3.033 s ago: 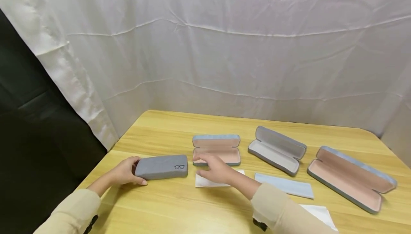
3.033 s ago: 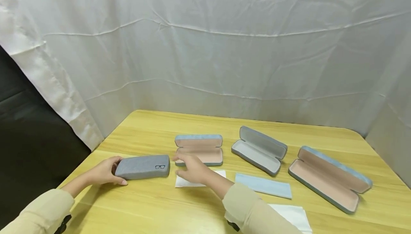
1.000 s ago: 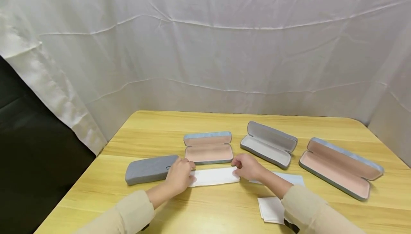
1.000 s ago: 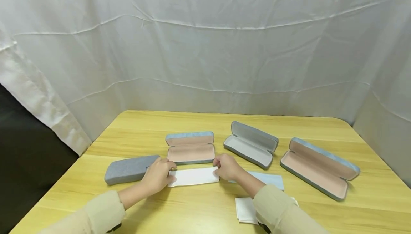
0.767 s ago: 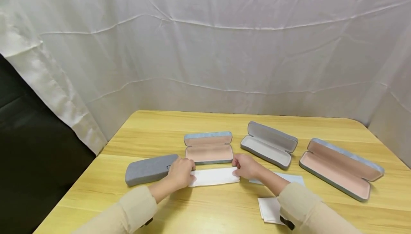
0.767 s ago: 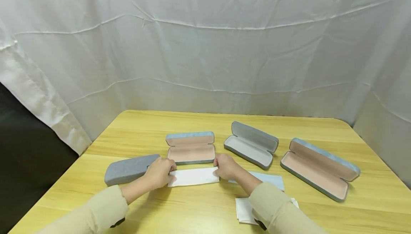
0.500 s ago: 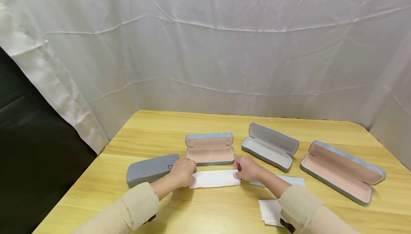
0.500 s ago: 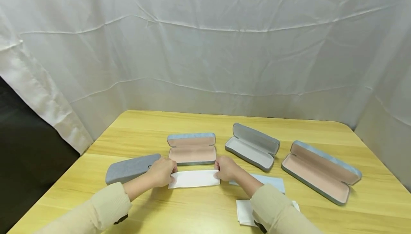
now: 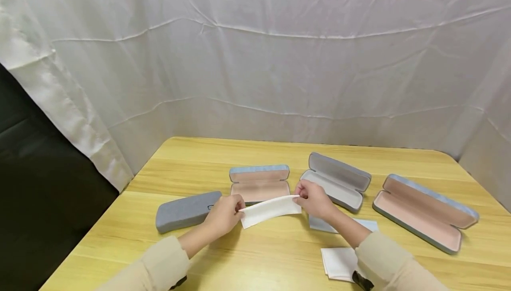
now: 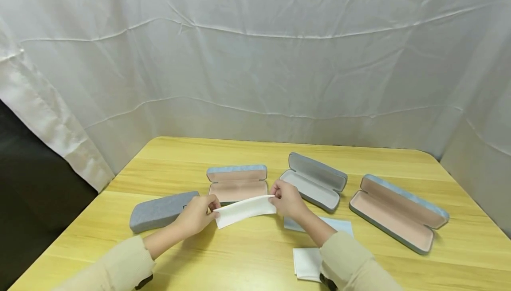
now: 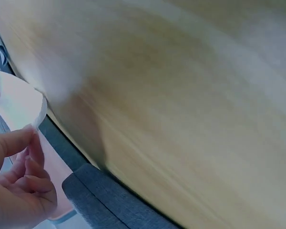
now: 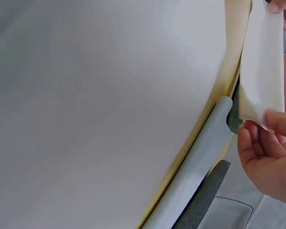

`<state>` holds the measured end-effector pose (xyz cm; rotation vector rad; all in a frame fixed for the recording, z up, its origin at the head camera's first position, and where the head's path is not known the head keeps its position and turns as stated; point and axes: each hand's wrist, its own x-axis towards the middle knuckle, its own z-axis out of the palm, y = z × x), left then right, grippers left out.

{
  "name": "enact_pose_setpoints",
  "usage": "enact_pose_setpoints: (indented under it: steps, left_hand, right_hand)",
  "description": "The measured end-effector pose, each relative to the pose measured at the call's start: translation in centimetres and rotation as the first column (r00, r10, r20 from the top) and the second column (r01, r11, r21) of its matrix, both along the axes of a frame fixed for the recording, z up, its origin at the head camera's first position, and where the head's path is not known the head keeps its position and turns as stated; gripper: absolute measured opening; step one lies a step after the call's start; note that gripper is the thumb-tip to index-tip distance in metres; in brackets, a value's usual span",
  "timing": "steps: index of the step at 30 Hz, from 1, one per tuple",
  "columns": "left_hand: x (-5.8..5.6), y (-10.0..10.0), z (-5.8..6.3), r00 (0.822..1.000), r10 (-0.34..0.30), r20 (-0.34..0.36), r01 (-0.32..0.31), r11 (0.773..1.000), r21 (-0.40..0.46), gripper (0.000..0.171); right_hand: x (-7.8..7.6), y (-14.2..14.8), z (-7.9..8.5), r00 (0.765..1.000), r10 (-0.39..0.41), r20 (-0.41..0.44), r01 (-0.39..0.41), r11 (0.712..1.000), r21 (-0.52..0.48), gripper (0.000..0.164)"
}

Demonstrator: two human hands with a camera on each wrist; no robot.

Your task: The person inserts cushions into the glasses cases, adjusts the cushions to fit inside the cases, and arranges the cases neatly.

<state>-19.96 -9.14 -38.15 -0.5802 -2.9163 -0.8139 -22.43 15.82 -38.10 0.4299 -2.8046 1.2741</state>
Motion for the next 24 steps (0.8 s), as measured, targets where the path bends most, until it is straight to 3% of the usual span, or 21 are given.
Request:
enact_pose_setpoints:
  steps: [7,14,18,24]
  left_hand:
    - [-0.6,-0.5,0.0,0.999,0.043,0.010,-0.044,0.984,0.175,0.003]
    - [-1.6,-1.0,0.2,0.989,0.106,0.107,-0.138,0.918,0.371,0.004]
    - [-2.2,-1.2,0.4,0.985,0.130,0.116,-0.166,0.905,0.392,0.004]
    - [-3.5,-1.2,0.4,0.982,0.163,0.099,-0.188,0.911,0.366,0.007]
  right_hand:
    - [0.1,-0.4,-0.1,0.992,-0.095,0.084,0.103,0.990,-0.093,0.009]
    - [-0.2,-1.1,-0.1,0.977,-0.168,0.132,0.188,0.968,-0.164,0.008]
    - [-0.6,-1.7,0.1,0.963,-0.193,0.190,0.235,0.945,-0.230,0.010]
    - [-1.9,-2.4,0.2,0.952,-0.220,0.214,0.273,0.926,-0.260,0.010]
